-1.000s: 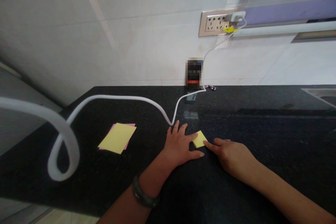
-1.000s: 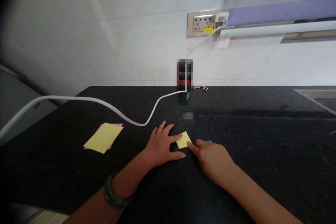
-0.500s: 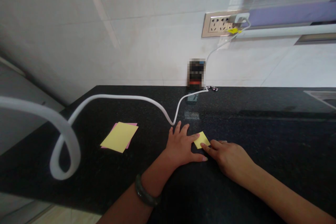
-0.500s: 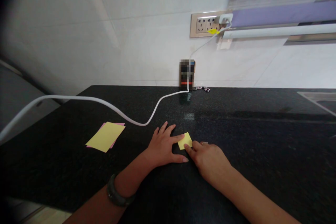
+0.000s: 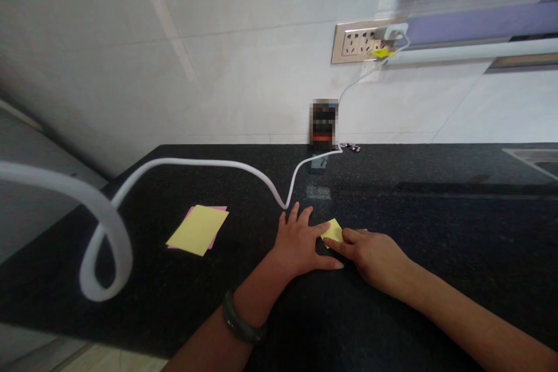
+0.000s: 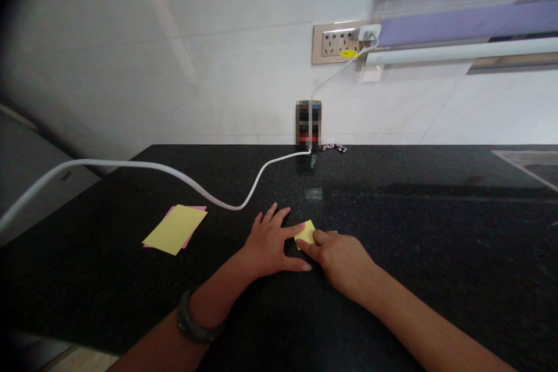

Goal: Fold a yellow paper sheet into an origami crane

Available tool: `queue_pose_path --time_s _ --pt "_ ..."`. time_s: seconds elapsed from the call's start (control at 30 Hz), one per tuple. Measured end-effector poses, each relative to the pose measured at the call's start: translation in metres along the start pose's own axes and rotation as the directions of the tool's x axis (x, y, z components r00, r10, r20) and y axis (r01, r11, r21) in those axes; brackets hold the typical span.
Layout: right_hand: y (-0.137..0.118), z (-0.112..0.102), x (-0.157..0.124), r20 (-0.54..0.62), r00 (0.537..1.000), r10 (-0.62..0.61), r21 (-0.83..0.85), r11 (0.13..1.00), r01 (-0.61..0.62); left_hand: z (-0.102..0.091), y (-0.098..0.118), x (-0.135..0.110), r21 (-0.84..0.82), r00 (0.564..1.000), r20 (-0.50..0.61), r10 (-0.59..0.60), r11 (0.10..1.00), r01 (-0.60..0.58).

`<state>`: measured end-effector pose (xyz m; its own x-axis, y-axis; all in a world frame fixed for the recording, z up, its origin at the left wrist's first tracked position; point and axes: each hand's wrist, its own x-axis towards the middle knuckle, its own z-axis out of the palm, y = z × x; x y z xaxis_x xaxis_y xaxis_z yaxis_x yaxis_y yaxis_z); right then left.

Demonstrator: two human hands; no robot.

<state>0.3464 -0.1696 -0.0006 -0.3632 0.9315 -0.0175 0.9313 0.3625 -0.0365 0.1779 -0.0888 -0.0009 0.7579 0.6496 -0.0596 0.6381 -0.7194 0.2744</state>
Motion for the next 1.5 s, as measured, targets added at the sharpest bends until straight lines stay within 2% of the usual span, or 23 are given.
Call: queue_pose_path --time_s 0.33,0.5,0.73,0.87,1.03,1.2,1.5 --pt "0.001 0.006 -0.005 -0.029 0.992 -0.121 -0.022 0.992 0.121 -0.004 0.003 0.0 0.004 0.999 0.033 -0.025 1.0 0.025" --pt "-0.001 0.007 -0.002 -0.033 0.999 0.006 -0.021 1.0 -0.007 -0.002 0.002 0.0 -0.021 1.0 0.005 -0.006 1.0 0.006" --pt "-0.008 0.005 -0.01 -0.016 0.998 -0.064 -0.013 0.998 0.064 -0.003 0.003 0.0 -0.005 1.0 0.024 -0.019 1.0 0.019" --pt "-0.009 0.009 -0.013 -0.039 0.999 0.004 0.038 0.999 -0.003 -0.002 0.002 0.0 -0.014 1.0 0.002 -0.003 1.0 0.003" --pt "-0.008 0.013 -0.017 -0.04 0.997 0.062 -0.017 0.998 -0.063 0.0 -0.001 0.0 -0.004 1.0 -0.004 0.005 1.0 -0.005" --pt "0.001 0.012 -0.026 -0.006 0.981 0.194 -0.034 0.98 -0.194 0.001 -0.002 0.0 -0.017 1.0 -0.027 0.015 1.0 -0.015" --pt "-0.003 0.009 -0.024 -0.014 0.977 0.211 -0.036 0.977 -0.211 0.009 0.002 0.003 0.01 0.993 -0.107 -0.044 0.999 0.046"
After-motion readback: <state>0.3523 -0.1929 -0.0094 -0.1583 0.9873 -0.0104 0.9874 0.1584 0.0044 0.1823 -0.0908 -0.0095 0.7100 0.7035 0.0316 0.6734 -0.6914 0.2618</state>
